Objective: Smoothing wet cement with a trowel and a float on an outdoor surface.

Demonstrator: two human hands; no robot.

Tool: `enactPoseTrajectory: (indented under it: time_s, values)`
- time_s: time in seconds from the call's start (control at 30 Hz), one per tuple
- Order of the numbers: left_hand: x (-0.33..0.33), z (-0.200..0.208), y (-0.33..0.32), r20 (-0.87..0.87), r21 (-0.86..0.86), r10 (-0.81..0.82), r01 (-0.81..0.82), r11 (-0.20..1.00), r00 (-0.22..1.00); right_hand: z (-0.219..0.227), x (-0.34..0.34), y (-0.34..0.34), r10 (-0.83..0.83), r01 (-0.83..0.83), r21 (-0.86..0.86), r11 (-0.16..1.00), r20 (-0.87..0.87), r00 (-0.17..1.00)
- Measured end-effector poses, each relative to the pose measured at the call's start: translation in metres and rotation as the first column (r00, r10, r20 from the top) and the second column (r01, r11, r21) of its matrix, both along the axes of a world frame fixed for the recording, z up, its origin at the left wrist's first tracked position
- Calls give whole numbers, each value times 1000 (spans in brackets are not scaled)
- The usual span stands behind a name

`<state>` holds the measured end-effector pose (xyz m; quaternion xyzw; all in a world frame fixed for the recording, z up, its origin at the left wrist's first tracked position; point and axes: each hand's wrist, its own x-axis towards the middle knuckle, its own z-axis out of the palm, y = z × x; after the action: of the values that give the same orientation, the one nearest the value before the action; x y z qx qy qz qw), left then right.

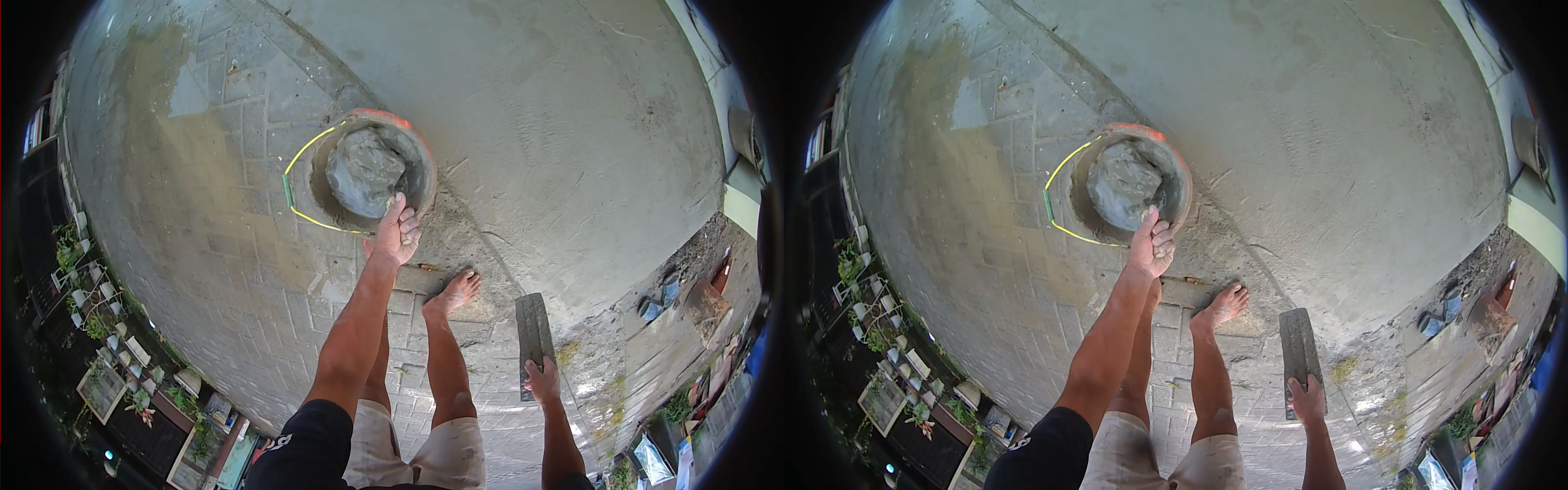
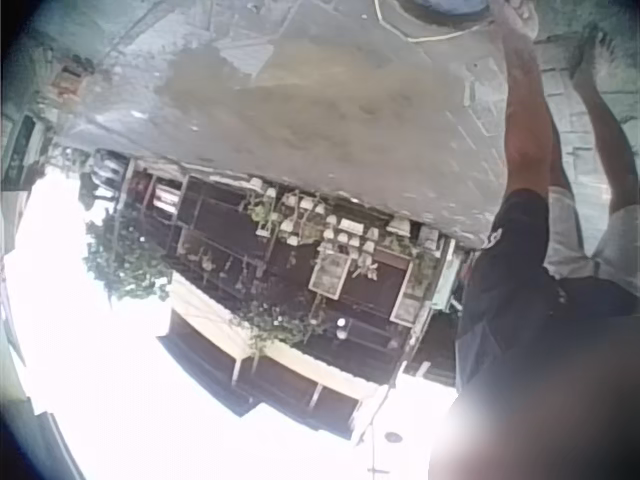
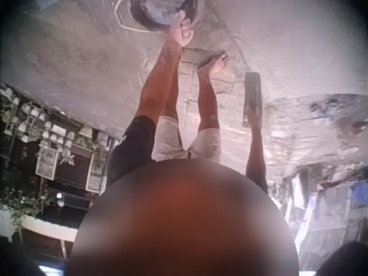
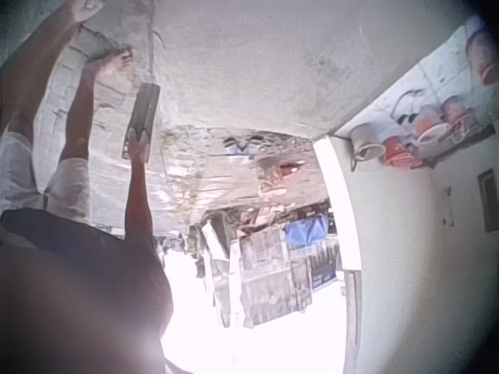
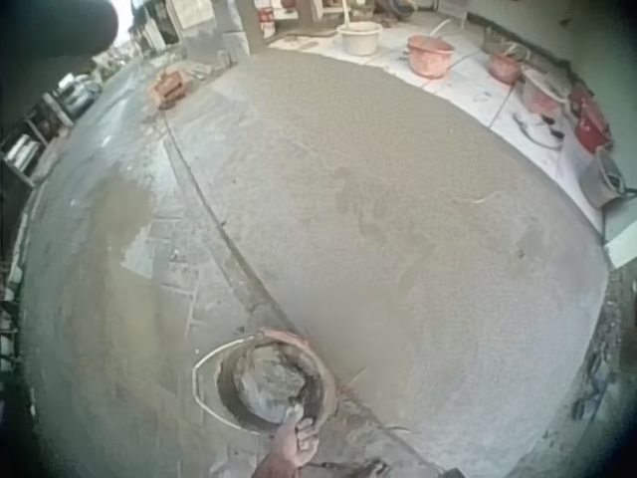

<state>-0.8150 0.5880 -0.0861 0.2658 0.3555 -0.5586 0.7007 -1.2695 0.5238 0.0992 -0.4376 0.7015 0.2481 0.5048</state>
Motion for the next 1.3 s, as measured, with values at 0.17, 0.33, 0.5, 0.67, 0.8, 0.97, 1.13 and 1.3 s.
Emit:
enactPoseTrajectory:
  time_s: [0.17,0.33,0.5,0.67,0.8,0.97,1.13,1.3]
  values:
    - [-5,14,2,147,187,-11,-17,982,989,-3,9,-12,25,-24,-6,1000,39,999]
    - [-16,10,31,248,257,-80,14,966,966,-13,21,-20,-15,20,-31,999,146,989]
    - [-36,24,46,337,367,-230,98,925,913,-11,21,-31,18,-12,-37,999,156,988]
    - [-60,44,52,333,371,-295,164,914,895,-15,-1,-38,-9,12,-16,1000,142,990]
    - [-62,66,56,332,398,-338,194,897,881,-1,19,-52,-9,14,-35,999,158,987]
    - [-91,102,-18,333,362,-398,274,891,855,9,5,-81,-66,75,-84,994,103,993]
    - [-100,112,-94,358,405,-609,470,784,708,15,3,-106,-136,146,-92,985,113,984]
    - [-100,115,-214,469,429,-774,656,621,426,35,4,-158,-210,229,-186,955,117,971]
